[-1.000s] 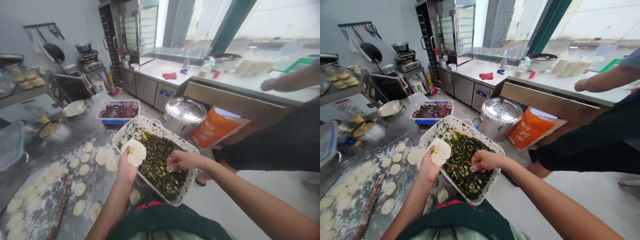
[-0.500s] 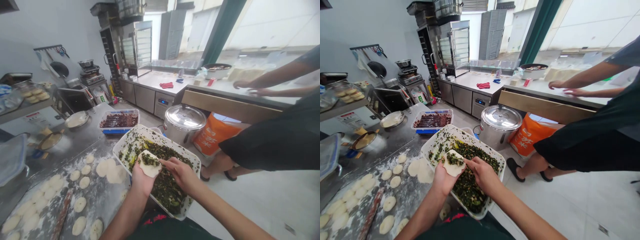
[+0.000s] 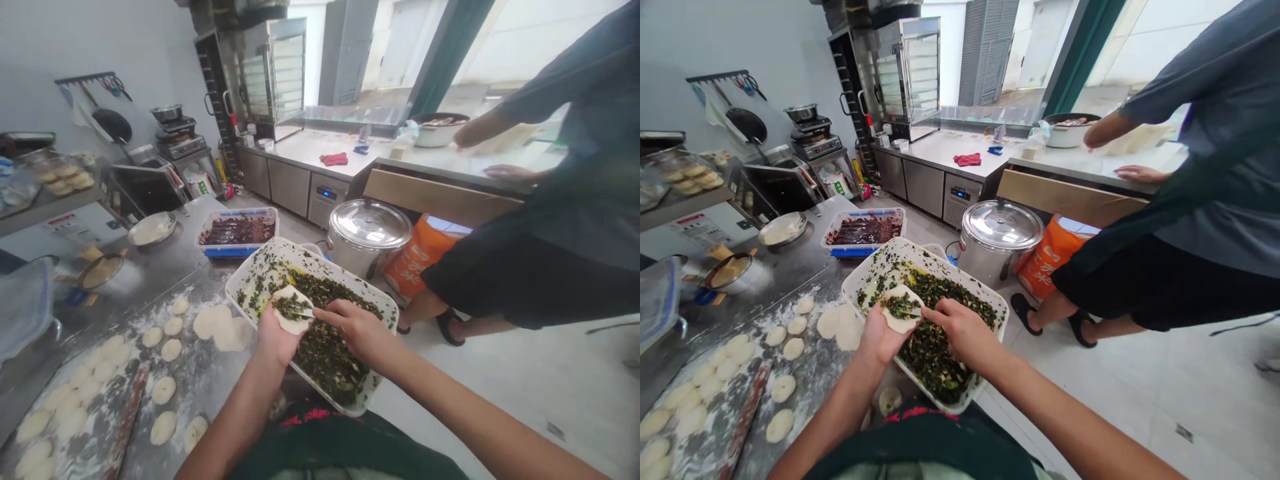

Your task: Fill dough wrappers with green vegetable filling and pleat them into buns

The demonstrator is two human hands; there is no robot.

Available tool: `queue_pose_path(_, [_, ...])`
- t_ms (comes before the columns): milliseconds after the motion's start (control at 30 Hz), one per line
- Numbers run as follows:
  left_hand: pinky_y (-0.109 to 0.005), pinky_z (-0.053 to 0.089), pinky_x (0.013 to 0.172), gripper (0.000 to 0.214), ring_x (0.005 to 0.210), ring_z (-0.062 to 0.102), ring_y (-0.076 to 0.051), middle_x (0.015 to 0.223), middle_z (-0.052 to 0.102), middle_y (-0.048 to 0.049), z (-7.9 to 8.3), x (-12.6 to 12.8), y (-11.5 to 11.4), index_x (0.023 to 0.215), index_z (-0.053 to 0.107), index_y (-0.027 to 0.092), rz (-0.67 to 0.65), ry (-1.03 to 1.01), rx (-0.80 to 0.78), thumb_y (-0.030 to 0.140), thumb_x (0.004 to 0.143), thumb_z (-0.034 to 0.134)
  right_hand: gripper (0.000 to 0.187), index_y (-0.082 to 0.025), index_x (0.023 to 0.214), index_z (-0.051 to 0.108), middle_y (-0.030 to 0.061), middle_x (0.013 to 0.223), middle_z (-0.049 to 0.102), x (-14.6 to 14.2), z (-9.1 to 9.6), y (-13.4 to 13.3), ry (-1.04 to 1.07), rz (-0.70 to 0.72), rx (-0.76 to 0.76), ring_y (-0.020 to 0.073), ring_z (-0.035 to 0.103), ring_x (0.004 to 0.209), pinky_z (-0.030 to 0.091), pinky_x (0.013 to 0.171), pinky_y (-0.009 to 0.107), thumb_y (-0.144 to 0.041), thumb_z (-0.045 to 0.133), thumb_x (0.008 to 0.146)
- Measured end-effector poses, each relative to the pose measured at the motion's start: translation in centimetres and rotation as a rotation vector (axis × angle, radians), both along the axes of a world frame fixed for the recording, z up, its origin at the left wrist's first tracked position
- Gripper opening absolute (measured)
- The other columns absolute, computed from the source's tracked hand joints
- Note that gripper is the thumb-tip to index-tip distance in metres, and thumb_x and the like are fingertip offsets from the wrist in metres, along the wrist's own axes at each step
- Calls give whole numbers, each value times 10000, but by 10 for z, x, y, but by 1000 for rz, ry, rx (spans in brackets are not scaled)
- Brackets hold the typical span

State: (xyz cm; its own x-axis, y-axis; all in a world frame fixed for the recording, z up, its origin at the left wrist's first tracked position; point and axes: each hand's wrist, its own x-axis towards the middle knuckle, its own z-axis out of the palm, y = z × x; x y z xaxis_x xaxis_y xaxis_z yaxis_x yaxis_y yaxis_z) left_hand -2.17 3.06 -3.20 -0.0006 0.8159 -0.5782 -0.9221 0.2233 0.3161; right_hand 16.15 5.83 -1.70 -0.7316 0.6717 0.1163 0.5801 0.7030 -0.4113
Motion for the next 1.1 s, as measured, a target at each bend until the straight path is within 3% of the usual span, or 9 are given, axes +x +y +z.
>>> queue_pose_path(167, [-481, 431, 742, 242, 813, 570, -233, 871, 631, -70, 4, -25, 2, 914, 597, 166, 183, 110, -16, 272, 764, 441, 403, -230, 1044, 538, 42, 904, 588, -4, -19, 13, -202, -96, -75, 163, 543, 800, 388, 674, 233, -73, 375, 711])
queue_pose_path(300, [-492, 430, 746, 240, 827, 572, -244, 867, 636, -73, 4, -32, 0, 909, 605, 161, 180, 91, 4, 265, 749, 460, 262, -219, 833, 621, 50, 768, 631, -27, -36, 12, -403, 63, -103, 186, 574, 727, 382, 613, 243, -114, 428, 692])
queue_pose_path(433, [-464, 437, 747, 238, 817, 580, -237, 840, 644, -74, 4, -32, -3, 904, 612, 155, 174, 92, 38, 242, 746, 457, 219, -203, 720, 643, 51, 702, 636, -44, -38, 5, -403, 188, -168, 176, 580, 674, 372, 581, 227, -138, 436, 688])
queue_pose_path(500, [-430, 445, 745, 251, 824, 581, -225, 861, 643, -79, 3, -33, -3, 922, 610, 155, 192, 93, 43, 241, 753, 446, 225, -214, 761, 654, 36, 707, 637, -40, -36, 8, -334, 207, -285, 158, 576, 666, 370, 573, 209, -163, 444, 698])
queue_pose_path(633, [-392, 448, 749, 268, 852, 579, -212, 912, 638, -80, -1, -35, -1, 957, 604, 168, 224, 74, 45, 244, 760, 438, 241, -175, 849, 639, 5, 551, 582, -19, -35, 23, -178, 233, -673, 114, 513, 508, 356, 495, 182, -241, 434, 741])
queue_pose_path(700, [-394, 443, 764, 267, 855, 579, -209, 909, 641, -77, -2, -34, 1, 961, 604, 171, 239, 70, 43, 237, 764, 436, 259, -154, 842, 632, -3, 506, 549, -9, -35, 28, -105, 208, -755, 105, 478, 471, 348, 477, 181, -266, 415, 757])
queue_pose_path(967, [-381, 455, 750, 255, 828, 589, -212, 826, 656, -83, 3, -18, 3, 941, 614, 148, 211, 85, -2, 216, 771, 438, 272, -215, 882, 634, 29, 703, 627, 7, -24, 30, -112, -185, -403, 135, 531, 608, 350, 545, 204, -267, 392, 767])
queue_pose_path(1100, [-371, 453, 762, 262, 820, 593, -198, 858, 654, -75, 4, -13, 3, 969, 607, 167, 199, 62, 15, 207, 769, 444, 319, -167, 899, 617, 15, 570, 581, 14, -25, 33, 11, -132, -595, 121, 484, 517, 351, 515, 210, -337, 372, 787])
